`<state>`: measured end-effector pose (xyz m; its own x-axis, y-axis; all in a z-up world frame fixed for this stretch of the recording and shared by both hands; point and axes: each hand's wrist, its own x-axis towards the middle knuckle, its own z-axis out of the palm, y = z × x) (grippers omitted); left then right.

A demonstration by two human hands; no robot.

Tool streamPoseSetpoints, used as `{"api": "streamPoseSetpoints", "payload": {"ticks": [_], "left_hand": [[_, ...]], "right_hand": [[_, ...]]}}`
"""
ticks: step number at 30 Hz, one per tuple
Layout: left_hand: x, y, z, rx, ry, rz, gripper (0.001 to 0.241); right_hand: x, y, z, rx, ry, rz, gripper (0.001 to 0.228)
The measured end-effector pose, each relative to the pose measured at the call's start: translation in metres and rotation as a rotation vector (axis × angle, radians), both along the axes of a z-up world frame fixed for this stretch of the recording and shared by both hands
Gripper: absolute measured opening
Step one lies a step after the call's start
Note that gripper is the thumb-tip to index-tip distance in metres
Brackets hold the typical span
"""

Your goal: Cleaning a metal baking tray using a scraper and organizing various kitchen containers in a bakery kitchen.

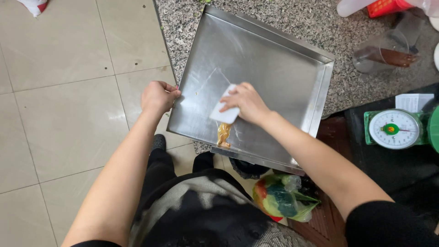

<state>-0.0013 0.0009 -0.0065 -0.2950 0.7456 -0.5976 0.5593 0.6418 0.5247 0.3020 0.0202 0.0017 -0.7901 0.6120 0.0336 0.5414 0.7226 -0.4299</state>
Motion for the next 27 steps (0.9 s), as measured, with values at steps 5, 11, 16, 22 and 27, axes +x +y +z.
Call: {"api": "streamPoseSetpoints", "payload": {"ticks": [5, 11, 16, 22, 27], "left_hand": [[0.001, 0.0, 0.005, -0.01, 0.031, 0.004, 0.02], [0.001, 0.001, 0.008, -0.006, 0.03, -0.037, 0.019], [0.0, 0.004, 0.001, -0.024, 0.0, -0.039, 0.018], [0.001, 0.0, -0.013, 0.091, 0.114, -0.023, 0.016], [0.002, -0.002, -0.013, 0.072, 0.102, -0.003, 0.016]], "right_hand": [[0.02, -0.049, 0.029, -0.074, -0.056, -0.08, 0.036], [0.054, -0.016, 0.038, -0.445, -0.193, -0.511, 0.029], [0.095, 0.018, -0.019, -0.399, 0.116, -0.622, 0.036], [0.049, -0.024, -0.01, -0.442, -0.005, -0.618, 0.038], [0.024, -0.064, -0.016, -0.48, 0.072, -0.545, 0.035]]}}
